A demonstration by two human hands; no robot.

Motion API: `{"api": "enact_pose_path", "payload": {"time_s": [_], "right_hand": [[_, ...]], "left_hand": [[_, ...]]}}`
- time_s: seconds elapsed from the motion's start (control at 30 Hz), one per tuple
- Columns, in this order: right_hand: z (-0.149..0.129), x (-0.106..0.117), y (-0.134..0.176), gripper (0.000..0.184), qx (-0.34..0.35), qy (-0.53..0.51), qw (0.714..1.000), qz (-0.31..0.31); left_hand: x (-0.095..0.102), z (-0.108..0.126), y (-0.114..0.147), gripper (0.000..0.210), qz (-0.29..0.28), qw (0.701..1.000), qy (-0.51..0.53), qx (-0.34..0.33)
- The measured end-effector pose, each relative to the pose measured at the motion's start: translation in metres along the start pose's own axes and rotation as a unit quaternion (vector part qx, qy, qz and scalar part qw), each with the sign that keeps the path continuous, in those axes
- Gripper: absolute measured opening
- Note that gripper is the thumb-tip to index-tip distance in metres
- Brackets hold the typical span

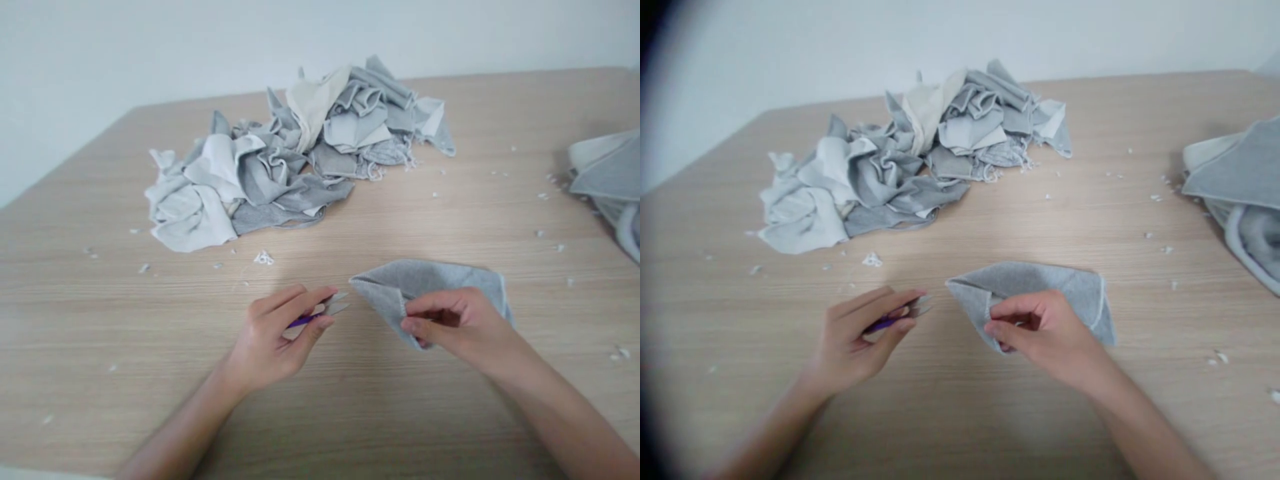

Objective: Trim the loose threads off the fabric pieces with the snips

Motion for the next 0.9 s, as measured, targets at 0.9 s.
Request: {"api": "enact_pose_path", "payload": {"time_s": [0.9], "right_hand": [[0.02, 0.0, 0.0, 0.022, -0.02, -0.152, 0.988, 0.034]], "left_hand": [[-0.021, 0.017, 0.008, 0.039, -0.069, 0.986, 0.142, 0.062]]}}
Point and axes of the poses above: each hand's wrist, its own y-axis away from the middle knuckle, its own x-axis out of the back of the hand, z = x × y, the point moved 2 cm from there along -y, towards the middle knuckle, and after that the axes turned 6 degrees about -y, right-handed, at the moved point
